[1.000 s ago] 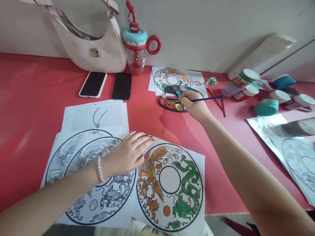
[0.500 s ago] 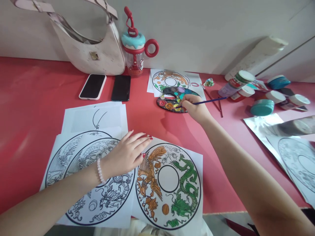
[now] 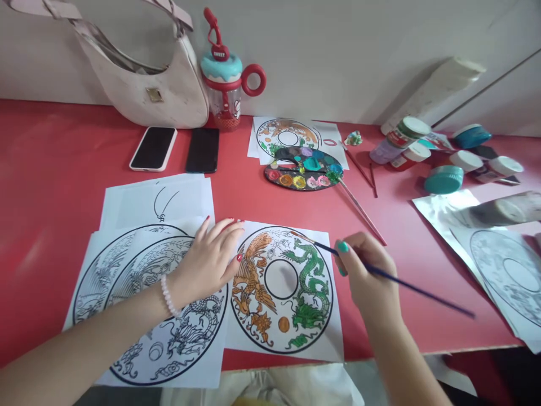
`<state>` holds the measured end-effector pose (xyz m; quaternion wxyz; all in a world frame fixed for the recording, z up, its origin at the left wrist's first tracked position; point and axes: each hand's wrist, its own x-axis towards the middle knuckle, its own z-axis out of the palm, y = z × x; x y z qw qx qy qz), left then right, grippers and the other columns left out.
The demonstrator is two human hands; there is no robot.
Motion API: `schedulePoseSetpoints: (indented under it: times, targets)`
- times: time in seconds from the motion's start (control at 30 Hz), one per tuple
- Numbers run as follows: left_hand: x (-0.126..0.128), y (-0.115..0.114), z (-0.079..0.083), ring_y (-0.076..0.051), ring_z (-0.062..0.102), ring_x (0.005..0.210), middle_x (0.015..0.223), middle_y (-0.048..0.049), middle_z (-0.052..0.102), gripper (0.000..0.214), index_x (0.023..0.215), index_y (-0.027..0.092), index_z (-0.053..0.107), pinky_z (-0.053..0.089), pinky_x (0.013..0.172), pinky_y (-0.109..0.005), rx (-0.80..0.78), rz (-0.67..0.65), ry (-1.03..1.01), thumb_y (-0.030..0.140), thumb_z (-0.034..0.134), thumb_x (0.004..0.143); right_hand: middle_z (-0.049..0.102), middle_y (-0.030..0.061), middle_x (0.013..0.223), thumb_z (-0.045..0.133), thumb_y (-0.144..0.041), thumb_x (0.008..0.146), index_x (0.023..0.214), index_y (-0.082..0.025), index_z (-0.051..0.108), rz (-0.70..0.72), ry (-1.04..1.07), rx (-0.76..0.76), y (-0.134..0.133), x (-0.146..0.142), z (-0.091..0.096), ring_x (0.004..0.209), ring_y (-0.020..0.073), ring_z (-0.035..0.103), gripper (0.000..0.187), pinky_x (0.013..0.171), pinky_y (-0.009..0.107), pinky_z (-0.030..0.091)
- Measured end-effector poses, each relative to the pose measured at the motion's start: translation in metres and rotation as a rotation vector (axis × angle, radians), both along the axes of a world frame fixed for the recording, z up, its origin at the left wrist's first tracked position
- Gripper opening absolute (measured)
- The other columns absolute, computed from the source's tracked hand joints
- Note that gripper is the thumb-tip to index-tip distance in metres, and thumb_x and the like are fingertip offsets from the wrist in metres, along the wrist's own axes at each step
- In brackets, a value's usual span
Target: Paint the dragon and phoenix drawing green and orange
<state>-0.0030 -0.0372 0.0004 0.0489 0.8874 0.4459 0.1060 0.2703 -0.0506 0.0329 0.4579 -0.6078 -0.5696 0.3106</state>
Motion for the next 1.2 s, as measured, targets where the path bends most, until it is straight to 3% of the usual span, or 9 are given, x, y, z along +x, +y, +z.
schedulePoseSetpoints:
  times: [0.17, 0.3, 0.37, 0.47, 0.6, 0.8, 1.2]
  targets:
    - [-0.001, 0.001, 0.000, -0.030, 0.042, 0.126, 0.139, -0.0122, 0.048, 0.041, 0.127, 0.011, 0.047, 0.027, 0.108, -0.061, 0.027, -0.023, 0.019, 0.024, 0.035, 0.090, 0.067, 0.0006, 0.073, 0.049, -0.036, 0.091, 0.088, -0.023, 0.060, 0.062, -0.028, 0.029, -0.050, -0.003, -0.012, 0.067, 0.0128, 0.064, 0.018, 0.061, 0.023, 0.051]
    - [-0.003, 0.002, 0.000, -0.030, 0.043, 0.125, 0.138, -0.0126, 0.049, 0.042, 0.127, 0.010, 0.048, 0.029, 0.107, -0.061, 0.042, -0.044, 0.023, 0.024, 0.034, 0.090, 0.071, 0.0032, 0.088, 0.047, -0.036, 0.093, 0.103, -0.025, 0.062, 0.079, -0.095, 0.070, -0.064, 0.006, -0.014, 0.082, 0.0162, 0.068, 0.022, 0.071, 0.026, 0.053]
    - [-0.003, 0.002, 0.000, -0.030, 0.044, 0.124, 0.137, -0.0138, 0.049, 0.042, 0.126, 0.009, 0.049, 0.030, 0.106, -0.061, 0.050, -0.067, 0.021, 0.024, 0.034, 0.090, 0.070, 0.0041, 0.086, 0.048, -0.034, 0.092, 0.101, -0.023, 0.062, 0.146, -0.048, 0.072, -0.060, 0.009, -0.012, 0.079, 0.0169, 0.067, 0.020, 0.069, 0.027, 0.053]
    - [-0.003, 0.003, 0.001, -0.031, 0.043, 0.124, 0.135, -0.0147, 0.050, 0.040, 0.124, 0.009, 0.050, 0.032, 0.104, -0.062, 0.060, -0.101, 0.017, 0.024, 0.034, 0.091, 0.059, 0.0005, 0.066, 0.055, -0.031, 0.088, 0.080, -0.020, 0.057, 0.177, 0.100, 0.037, -0.045, 0.007, -0.012, 0.062, 0.0130, 0.058, 0.014, 0.057, 0.024, 0.046]
    - [-0.004, 0.003, 0.001, -0.030, 0.042, 0.125, 0.137, -0.0134, 0.049, 0.038, 0.124, 0.011, 0.050, 0.031, 0.105, -0.062, 0.052, -0.113, 0.018, 0.025, 0.035, 0.092, 0.040, -0.0041, 0.054, 0.056, -0.029, 0.088, 0.063, -0.019, 0.041, 0.156, 0.221, 0.011, -0.027, -0.006, -0.018, 0.051, 0.0078, 0.038, 0.031, 0.048, 0.021, 0.031]
    - [-0.006, 0.003, -0.001, -0.029, 0.038, 0.128, 0.140, -0.0123, 0.046, 0.039, 0.128, 0.011, 0.047, 0.031, 0.106, -0.059, 0.041, -0.113, 0.018, 0.023, 0.036, 0.092, 0.042, -0.0041, 0.058, 0.057, -0.022, 0.087, 0.068, -0.020, 0.042, 0.230, 0.204, 0.023, -0.019, -0.013, -0.028, 0.053, 0.0079, 0.038, 0.024, 0.049, 0.022, 0.030]
    - [-0.005, 0.005, -0.001, -0.029, 0.039, 0.127, 0.139, -0.0130, 0.046, 0.037, 0.126, 0.011, 0.047, 0.035, 0.105, -0.056, 0.027, -0.117, 0.002, 0.022, 0.039, 0.092, 0.040, -0.0039, 0.061, 0.053, -0.009, 0.086, 0.068, -0.020, 0.037, 0.310, 0.098, 0.091, -0.021, -0.016, -0.028, 0.058, 0.0089, 0.037, 0.027, 0.051, 0.024, 0.030]
